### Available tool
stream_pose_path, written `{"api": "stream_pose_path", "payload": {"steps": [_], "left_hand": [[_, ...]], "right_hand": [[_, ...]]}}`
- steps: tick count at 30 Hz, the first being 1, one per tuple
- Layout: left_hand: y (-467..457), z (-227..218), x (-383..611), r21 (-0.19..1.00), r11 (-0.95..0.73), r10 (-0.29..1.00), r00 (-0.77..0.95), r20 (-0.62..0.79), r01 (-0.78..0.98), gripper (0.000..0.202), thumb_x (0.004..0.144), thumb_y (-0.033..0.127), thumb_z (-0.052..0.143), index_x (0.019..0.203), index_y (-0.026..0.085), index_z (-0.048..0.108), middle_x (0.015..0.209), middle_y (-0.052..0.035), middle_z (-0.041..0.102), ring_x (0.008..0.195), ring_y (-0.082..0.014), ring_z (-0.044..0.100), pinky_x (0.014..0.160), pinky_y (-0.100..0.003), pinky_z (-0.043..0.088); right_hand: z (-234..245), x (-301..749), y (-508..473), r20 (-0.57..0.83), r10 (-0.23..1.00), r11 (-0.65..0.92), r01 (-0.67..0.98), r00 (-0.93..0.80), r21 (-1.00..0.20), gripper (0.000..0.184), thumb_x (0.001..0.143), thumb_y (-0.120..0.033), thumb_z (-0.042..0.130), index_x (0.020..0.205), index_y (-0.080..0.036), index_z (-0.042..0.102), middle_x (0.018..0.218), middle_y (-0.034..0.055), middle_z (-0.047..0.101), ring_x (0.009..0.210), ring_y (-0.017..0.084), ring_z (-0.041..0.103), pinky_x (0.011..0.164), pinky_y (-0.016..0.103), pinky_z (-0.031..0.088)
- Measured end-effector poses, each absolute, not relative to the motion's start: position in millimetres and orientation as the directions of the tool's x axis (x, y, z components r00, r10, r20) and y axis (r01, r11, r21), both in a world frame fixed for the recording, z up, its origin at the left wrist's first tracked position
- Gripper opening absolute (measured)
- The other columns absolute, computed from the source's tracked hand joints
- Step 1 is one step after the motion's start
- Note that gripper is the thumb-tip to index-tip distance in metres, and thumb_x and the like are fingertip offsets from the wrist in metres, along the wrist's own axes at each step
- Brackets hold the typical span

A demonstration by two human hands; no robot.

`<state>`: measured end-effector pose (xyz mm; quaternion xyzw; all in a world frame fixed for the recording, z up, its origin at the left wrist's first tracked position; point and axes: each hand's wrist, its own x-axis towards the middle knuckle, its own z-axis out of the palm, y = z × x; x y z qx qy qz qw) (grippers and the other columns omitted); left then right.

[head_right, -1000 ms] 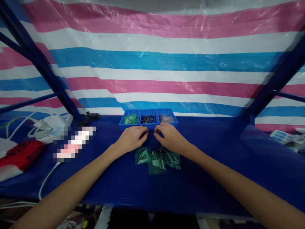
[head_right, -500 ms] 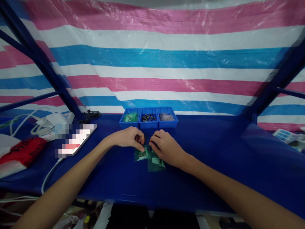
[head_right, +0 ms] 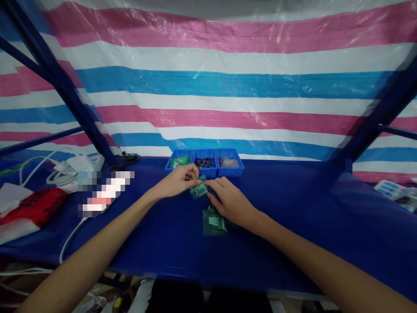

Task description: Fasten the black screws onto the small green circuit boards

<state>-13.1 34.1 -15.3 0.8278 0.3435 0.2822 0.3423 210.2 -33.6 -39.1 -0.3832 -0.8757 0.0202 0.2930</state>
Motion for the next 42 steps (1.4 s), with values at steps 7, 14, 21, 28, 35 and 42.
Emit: {"api": "stream_pose_path", "payload": {"steps": [7,14,21,28,35,42], "left_hand": [[26,-32,8,0.792,-0.543,0.787,0.496,0.366,0.278,0.009,0.091,0.025,0.060,0.094,0.017,0.057,0.071,0.0033,0.056,0.060,-0.0096,0.053,0.059,-0.023,0.040],[12,-25,12,0.784,-0.556,0.769,0.528,0.360,0.276,0.031,0.098,0.046,0.052,0.103,0.018,0.065,0.079,-0.0007,0.064,0.062,-0.0126,0.063,0.058,-0.024,0.045],[12,-26,11,0.671,-0.686,0.698,0.515,0.497,0.282,0.027,0.100,0.040,0.051,0.108,0.017,0.060,0.081,-0.0005,0.063,0.064,-0.0118,0.061,0.060,-0.024,0.045],[13,-29,8,0.346,-0.803,0.588,0.553,0.590,0.484,0.010,0.098,0.024,0.053,0.090,0.018,0.053,0.079,0.0001,0.057,0.070,-0.0144,0.054,0.065,-0.028,0.040],[11,-33,10,0.423,-0.784,0.621,0.568,0.540,0.455,0.012,0.098,0.024,0.051,0.109,0.019,0.049,0.078,0.0013,0.059,0.068,-0.0151,0.059,0.063,-0.028,0.042],[13,-35,9,0.377,-0.818,0.575,0.629,0.523,0.434,0.052,0.092,0.022,0.060,0.140,0.024,0.040,0.095,-0.0019,0.065,0.077,-0.0170,0.064,0.067,-0.029,0.050]], "right_hand": [[-44,215,-26,0.504,0.704,0.671,0.700,-0.500,-0.244,0.036,0.091,-0.017,0.058,0.127,-0.021,0.055,0.115,0.0114,0.066,0.107,0.029,0.059,0.089,0.047,0.053],[-41,218,-24,0.545,0.716,0.633,0.735,-0.436,-0.244,0.029,0.090,-0.016,0.053,0.117,-0.018,0.060,0.109,0.0116,0.067,0.104,0.029,0.061,0.086,0.044,0.051],[-31,218,-23,0.614,0.748,0.594,0.669,-0.253,-0.448,0.017,0.096,-0.024,0.050,0.098,-0.020,0.067,0.087,0.0045,0.070,0.076,0.020,0.064,0.070,0.032,0.047],[-32,217,-21,0.472,0.865,0.484,0.538,-0.172,-0.690,0.017,0.093,-0.036,0.058,0.095,-0.020,0.064,0.079,0.0024,0.069,0.070,0.018,0.063,0.062,0.028,0.046],[-29,218,-22,0.465,0.865,0.470,0.626,-0.187,-0.622,0.027,0.092,-0.041,0.058,0.077,-0.020,0.063,0.065,0.0005,0.064,0.059,0.016,0.057,0.056,0.029,0.042],[-36,219,-17,0.281,0.945,0.323,0.326,-0.169,-0.889,0.027,0.089,-0.042,0.062,0.105,-0.019,0.063,0.081,0.0041,0.074,0.074,0.022,0.072,0.063,0.033,0.054]]}}
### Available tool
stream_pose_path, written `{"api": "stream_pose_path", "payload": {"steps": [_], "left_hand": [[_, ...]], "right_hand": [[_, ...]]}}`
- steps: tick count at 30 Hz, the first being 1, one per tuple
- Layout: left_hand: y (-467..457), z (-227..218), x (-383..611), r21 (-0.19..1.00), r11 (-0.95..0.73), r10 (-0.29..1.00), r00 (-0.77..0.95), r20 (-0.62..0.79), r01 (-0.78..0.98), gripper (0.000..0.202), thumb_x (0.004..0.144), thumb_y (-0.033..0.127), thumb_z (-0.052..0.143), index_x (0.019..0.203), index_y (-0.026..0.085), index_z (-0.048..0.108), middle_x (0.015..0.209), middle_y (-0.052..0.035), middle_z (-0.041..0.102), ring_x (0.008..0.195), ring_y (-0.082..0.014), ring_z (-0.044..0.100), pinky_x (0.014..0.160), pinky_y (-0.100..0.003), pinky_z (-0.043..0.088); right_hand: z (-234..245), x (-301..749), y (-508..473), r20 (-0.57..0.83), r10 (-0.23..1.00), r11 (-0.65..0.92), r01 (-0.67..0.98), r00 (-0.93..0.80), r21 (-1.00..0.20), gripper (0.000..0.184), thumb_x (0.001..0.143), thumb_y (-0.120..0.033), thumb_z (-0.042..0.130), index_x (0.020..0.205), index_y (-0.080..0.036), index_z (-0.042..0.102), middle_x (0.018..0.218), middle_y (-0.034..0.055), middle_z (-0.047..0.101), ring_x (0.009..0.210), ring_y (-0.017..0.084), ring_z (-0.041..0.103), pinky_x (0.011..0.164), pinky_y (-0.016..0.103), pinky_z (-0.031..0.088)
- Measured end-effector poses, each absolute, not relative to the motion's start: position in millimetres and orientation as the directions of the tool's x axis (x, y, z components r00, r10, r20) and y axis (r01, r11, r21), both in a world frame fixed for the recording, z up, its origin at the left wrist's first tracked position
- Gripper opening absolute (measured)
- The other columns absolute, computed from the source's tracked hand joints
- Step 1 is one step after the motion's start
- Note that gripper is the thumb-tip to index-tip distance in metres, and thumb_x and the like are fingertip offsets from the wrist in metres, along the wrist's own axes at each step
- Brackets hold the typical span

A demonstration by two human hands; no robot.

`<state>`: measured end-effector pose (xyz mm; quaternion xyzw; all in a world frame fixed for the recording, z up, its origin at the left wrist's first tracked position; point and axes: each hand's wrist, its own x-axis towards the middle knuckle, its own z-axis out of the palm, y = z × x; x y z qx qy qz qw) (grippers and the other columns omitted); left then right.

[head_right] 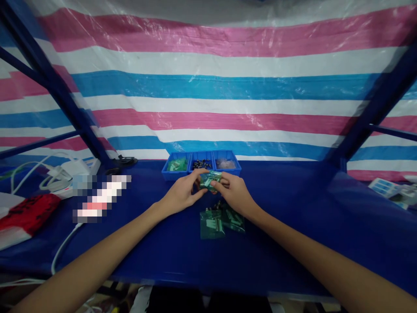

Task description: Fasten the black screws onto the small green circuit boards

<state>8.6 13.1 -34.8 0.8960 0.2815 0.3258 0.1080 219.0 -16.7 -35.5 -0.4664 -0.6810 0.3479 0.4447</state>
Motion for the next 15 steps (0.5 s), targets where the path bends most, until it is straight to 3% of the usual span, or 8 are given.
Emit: {"api": "stream_pose_path", "payload": {"steps": [5,11,15], "left_hand": [[16,-38,7,0.326,-0.817,0.574,0.616,0.539,0.475,0.044,0.092,0.022,0.063,0.134,0.024,0.048,0.106,-0.0040,0.068,0.090,-0.0206,0.067,0.078,-0.034,0.054],[16,-38,7,0.328,-0.800,0.591,0.566,0.574,0.503,0.041,0.093,0.020,0.061,0.133,0.023,0.051,0.117,-0.0066,0.068,0.098,-0.0217,0.068,0.089,-0.038,0.054],[17,-36,7,0.328,-0.788,0.601,0.531,0.597,0.521,0.036,0.092,0.018,0.061,0.128,0.022,0.055,0.117,-0.0059,0.069,0.100,-0.0211,0.068,0.092,-0.038,0.054]], "right_hand": [[-37,218,-19,0.303,0.942,0.331,0.264,-0.143,-0.906,0.055,0.087,-0.039,0.068,0.133,-0.019,0.046,0.080,0.0041,0.074,0.068,0.023,0.073,0.067,0.037,0.058],[-32,215,-26,0.446,0.873,0.487,0.420,-0.199,-0.766,0.050,0.090,-0.032,0.061,0.135,-0.021,0.044,0.090,0.0054,0.074,0.076,0.022,0.072,0.068,0.035,0.057],[-32,215,-26,0.449,0.866,0.490,0.550,-0.219,-0.676,0.047,0.087,-0.025,0.060,0.132,-0.020,0.048,0.100,0.0069,0.074,0.062,0.016,0.067,0.060,0.030,0.053]]}}
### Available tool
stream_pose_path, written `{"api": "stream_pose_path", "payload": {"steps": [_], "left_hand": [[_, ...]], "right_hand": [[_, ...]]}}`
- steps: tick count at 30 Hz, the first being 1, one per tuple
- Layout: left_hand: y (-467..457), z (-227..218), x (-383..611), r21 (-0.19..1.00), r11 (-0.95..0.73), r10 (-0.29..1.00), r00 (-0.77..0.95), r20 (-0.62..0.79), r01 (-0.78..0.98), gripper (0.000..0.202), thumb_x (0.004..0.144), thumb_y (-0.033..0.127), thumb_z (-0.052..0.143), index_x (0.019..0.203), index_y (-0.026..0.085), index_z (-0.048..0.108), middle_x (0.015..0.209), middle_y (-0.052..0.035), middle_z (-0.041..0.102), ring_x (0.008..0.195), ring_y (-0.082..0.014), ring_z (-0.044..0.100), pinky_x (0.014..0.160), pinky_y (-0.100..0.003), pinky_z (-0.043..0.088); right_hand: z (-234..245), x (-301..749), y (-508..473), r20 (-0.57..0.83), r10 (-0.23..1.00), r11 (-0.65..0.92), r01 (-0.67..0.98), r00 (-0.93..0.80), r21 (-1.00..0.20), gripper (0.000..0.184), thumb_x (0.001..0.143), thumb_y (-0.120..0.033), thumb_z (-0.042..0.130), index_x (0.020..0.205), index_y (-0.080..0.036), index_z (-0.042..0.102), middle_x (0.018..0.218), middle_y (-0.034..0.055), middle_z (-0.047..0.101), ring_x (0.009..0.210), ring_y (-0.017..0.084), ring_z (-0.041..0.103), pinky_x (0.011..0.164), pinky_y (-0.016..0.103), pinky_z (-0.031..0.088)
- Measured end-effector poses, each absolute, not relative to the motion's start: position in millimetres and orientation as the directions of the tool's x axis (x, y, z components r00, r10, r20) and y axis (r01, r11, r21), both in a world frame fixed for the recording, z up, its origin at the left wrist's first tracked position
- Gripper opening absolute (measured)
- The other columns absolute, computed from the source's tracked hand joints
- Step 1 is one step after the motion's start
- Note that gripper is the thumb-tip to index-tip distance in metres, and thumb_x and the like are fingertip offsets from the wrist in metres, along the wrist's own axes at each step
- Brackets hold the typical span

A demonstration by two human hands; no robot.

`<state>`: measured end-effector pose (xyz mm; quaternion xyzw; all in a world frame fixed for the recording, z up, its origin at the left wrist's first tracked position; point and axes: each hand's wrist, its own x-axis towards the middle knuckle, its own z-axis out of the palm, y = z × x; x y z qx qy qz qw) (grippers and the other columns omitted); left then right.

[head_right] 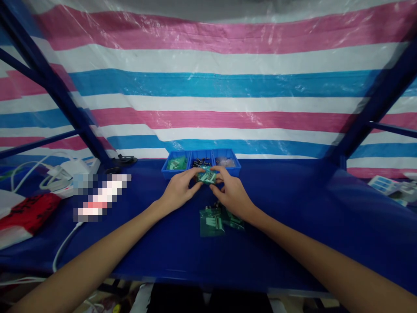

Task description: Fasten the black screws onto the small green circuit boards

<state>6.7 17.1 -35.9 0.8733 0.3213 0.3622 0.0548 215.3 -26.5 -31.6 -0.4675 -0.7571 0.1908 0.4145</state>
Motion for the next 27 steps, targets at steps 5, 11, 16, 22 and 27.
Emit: {"api": "stream_pose_path", "payload": {"steps": [5,11,16,22,27], "left_hand": [[17.5,-34.7,7.0,0.312,-0.799,0.582,0.532,0.614,0.514,0.024,0.097,0.018,0.054,0.120,0.021,0.059,0.117,-0.0054,0.070,0.107,-0.0218,0.067,0.093,-0.038,0.053],[14.3,-33.4,9.6,0.329,-0.805,0.577,0.523,0.627,0.494,0.018,0.103,0.029,0.048,0.111,0.020,0.062,0.109,-0.0056,0.070,0.102,-0.0209,0.066,0.090,-0.037,0.052],[12.8,-32.6,11.1,0.403,-0.784,0.614,0.499,0.611,0.472,0.020,0.102,0.031,0.050,0.115,0.019,0.057,0.095,-0.0046,0.068,0.087,-0.0194,0.066,0.081,-0.035,0.053],[14.4,-35.2,10.3,0.403,-0.801,0.595,0.521,0.611,0.443,0.034,0.096,0.030,0.060,0.128,0.020,0.052,0.101,-0.0052,0.064,0.089,-0.0190,0.064,0.080,-0.034,0.054],[14.5,-35.1,9.4,0.357,-0.803,0.583,0.503,0.638,0.478,0.026,0.095,0.028,0.060,0.119,0.019,0.053,0.094,-0.0031,0.061,0.085,-0.0177,0.061,0.078,-0.033,0.051]], "right_hand": [[-34.3,216.0,-24.4,0.457,0.859,0.494,0.604,-0.228,-0.626,0.039,0.085,-0.022,0.059,0.124,-0.019,0.053,0.100,0.0057,0.075,0.055,0.013,0.063,0.058,0.028,0.049],[-30.5,216.3,-23.9,0.507,0.838,0.513,0.609,-0.203,-0.605,0.018,0.096,-0.031,0.053,0.102,-0.020,0.066,0.084,0.0029,0.073,0.062,0.015,0.061,0.058,0.027,0.043],[-30.9,218.1,-22.0,0.555,0.805,0.539,0.652,-0.212,-0.533,0.017,0.095,-0.033,0.055,0.090,-0.020,0.066,0.076,0.0011,0.064,0.067,0.016,0.058,0.062,0.029,0.041],[-33.7,216.5,-21.6,0.521,0.830,0.520,0.610,-0.197,-0.598,0.021,0.094,-0.035,0.057,0.080,-0.021,0.062,0.074,0.0002,0.062,0.064,0.015,0.054,0.060,0.028,0.039],[-31.8,215.0,-24.5,0.485,0.852,0.497,0.598,-0.199,-0.629,0.028,0.095,-0.040,0.055,0.077,-0.020,0.062,0.070,-0.0003,0.062,0.061,0.015,0.053,0.056,0.027,0.037]]}}
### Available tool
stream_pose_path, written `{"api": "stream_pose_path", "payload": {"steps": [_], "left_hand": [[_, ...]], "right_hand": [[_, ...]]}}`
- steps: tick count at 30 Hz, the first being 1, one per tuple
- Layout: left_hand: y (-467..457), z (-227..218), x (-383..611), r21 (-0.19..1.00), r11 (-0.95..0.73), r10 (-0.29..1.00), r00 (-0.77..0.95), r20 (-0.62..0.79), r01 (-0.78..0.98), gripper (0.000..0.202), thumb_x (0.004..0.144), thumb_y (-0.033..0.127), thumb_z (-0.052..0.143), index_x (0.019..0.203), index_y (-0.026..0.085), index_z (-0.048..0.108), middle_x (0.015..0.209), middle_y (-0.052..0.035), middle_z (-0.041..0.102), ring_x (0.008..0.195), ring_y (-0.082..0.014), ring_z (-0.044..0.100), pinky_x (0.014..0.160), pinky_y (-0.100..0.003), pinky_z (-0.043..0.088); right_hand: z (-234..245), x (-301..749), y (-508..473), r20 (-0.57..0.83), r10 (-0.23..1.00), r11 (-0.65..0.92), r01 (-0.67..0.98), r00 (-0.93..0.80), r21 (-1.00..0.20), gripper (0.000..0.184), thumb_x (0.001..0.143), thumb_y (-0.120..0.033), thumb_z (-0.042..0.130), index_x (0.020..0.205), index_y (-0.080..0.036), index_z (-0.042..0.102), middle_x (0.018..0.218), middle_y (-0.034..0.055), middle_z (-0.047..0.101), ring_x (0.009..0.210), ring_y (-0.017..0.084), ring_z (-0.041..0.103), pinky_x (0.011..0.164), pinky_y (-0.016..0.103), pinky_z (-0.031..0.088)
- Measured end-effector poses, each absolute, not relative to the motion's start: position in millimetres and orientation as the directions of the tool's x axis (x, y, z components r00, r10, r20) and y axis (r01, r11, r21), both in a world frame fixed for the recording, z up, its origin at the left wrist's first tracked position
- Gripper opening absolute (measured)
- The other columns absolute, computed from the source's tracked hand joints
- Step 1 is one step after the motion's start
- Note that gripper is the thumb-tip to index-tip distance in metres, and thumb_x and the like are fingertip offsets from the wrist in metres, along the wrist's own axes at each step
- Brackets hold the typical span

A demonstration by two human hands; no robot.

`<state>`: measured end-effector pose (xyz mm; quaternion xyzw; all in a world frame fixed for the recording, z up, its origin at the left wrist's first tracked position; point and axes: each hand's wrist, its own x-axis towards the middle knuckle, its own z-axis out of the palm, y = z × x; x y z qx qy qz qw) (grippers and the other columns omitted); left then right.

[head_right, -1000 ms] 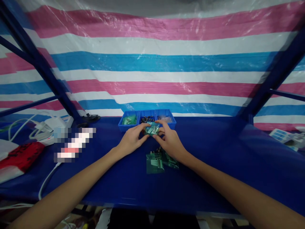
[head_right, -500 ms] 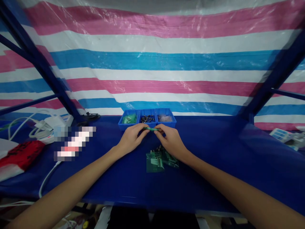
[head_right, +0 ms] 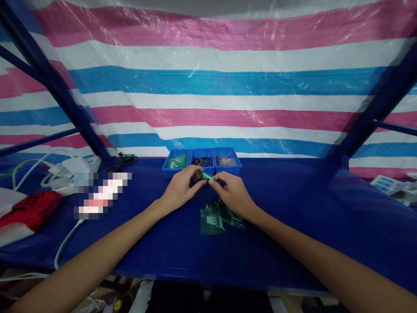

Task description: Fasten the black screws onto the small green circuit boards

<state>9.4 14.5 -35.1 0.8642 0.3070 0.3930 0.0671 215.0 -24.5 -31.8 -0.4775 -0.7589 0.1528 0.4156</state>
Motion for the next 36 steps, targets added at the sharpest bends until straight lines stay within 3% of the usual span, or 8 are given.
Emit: {"api": "stream_pose_path", "payload": {"steps": [3,8,12,16,20,25,31,36], "left_hand": [[14.7,-35.1,9.9,0.355,-0.809,0.573,0.492,0.656,0.468,0.023,0.095,0.029,0.062,0.113,0.018,0.054,0.090,-0.0023,0.058,0.082,-0.0169,0.059,0.074,-0.030,0.050],[16.2,-36.8,10.1,0.379,-0.816,0.570,0.501,0.651,0.436,0.031,0.095,0.028,0.062,0.122,0.019,0.052,0.092,-0.0029,0.058,0.082,-0.0170,0.059,0.075,-0.031,0.053],[14.9,-36.5,10.2,0.404,-0.811,0.583,0.541,0.606,0.423,0.054,0.093,0.029,0.066,0.141,0.023,0.043,0.104,-0.0052,0.059,0.089,-0.0190,0.060,0.080,-0.036,0.055],[11.2,-36.0,11.6,0.403,-0.808,0.589,0.599,0.542,0.430,0.075,0.087,0.031,0.073,0.150,0.028,0.033,0.120,-0.0079,0.056,0.103,-0.0233,0.061,0.087,-0.041,0.056],[9.3,-37.0,12.7,0.350,-0.813,0.581,0.611,0.538,0.465,0.065,0.090,0.030,0.069,0.147,0.027,0.038,0.126,-0.0099,0.054,0.112,-0.0267,0.059,0.089,-0.042,0.055],[9.9,-36.9,12.6,0.345,-0.845,0.533,0.598,0.598,0.409,0.037,0.100,0.018,0.047,0.137,0.023,0.049,0.119,-0.0091,0.058,0.110,-0.0217,0.060,0.094,-0.039,0.052],[15.4,-37.8,12.6,0.393,-0.845,0.532,0.497,0.685,0.362,0.044,0.099,0.015,0.049,0.142,0.023,0.044,0.138,-0.0107,0.056,0.122,-0.0232,0.057,0.094,-0.038,0.053],[16.5,-39.2,15.7,0.573,-0.736,0.676,0.418,0.607,0.360,0.047,0.089,0.021,0.068,0.133,0.025,0.052,0.124,-0.0068,0.063,0.086,-0.0165,0.066,0.072,-0.029,0.055]], "right_hand": [[-30.5,215.2,-25.8,0.443,0.871,0.476,0.589,-0.213,-0.653,0.034,0.097,-0.042,0.052,0.074,-0.020,0.063,0.064,-0.0008,0.061,0.058,0.015,0.055,0.054,0.028,0.037],[-31.2,215.0,-25.8,0.401,0.891,0.455,0.409,-0.214,-0.791,0.023,0.095,-0.040,0.056,0.091,-0.021,0.067,0.080,0.0022,0.074,0.076,0.021,0.070,0.066,0.030,0.051],[-33.1,215.1,-24.7,0.388,0.901,0.435,0.385,-0.197,-0.814,0.021,0.093,-0.039,0.057,0.090,-0.021,0.066,0.080,0.0027,0.074,0.075,0.021,0.071,0.064,0.031,0.054],[-36.5,216.2,-21.7,0.372,0.909,0.415,0.340,-0.187,-0.844,0.021,0.092,-0.036,0.058,0.103,-0.020,0.066,0.090,0.0051,0.075,0.083,0.022,0.072,0.060,0.030,0.055],[-39.0,215.7,-20.6,0.361,0.902,0.423,0.323,-0.236,-0.847,0.026,0.090,-0.034,0.061,0.113,-0.021,0.065,0.103,0.0076,0.074,0.093,0.023,0.071,0.063,0.030,0.057],[-36.4,213.5,-24.9,0.449,0.862,0.507,0.395,-0.235,-0.766,0.022,0.089,-0.029,0.061,0.108,-0.022,0.068,0.136,0.0120,0.060,0.099,0.024,0.068,0.059,0.030,0.055],[-34.9,214.8,-22.4,0.434,0.878,0.478,0.430,-0.205,-0.765,0.030,0.090,-0.027,0.058,0.118,-0.020,0.064,0.103,0.0086,0.069,0.088,0.021,0.067,0.067,0.032,0.055],[-35.8,216.3,-21.3,0.437,0.886,0.462,0.357,-0.152,-0.812,0.034,0.090,-0.028,0.058,0.123,-0.018,0.064,0.095,0.0069,0.068,0.077,0.017,0.063,0.064,0.030,0.054]]}}
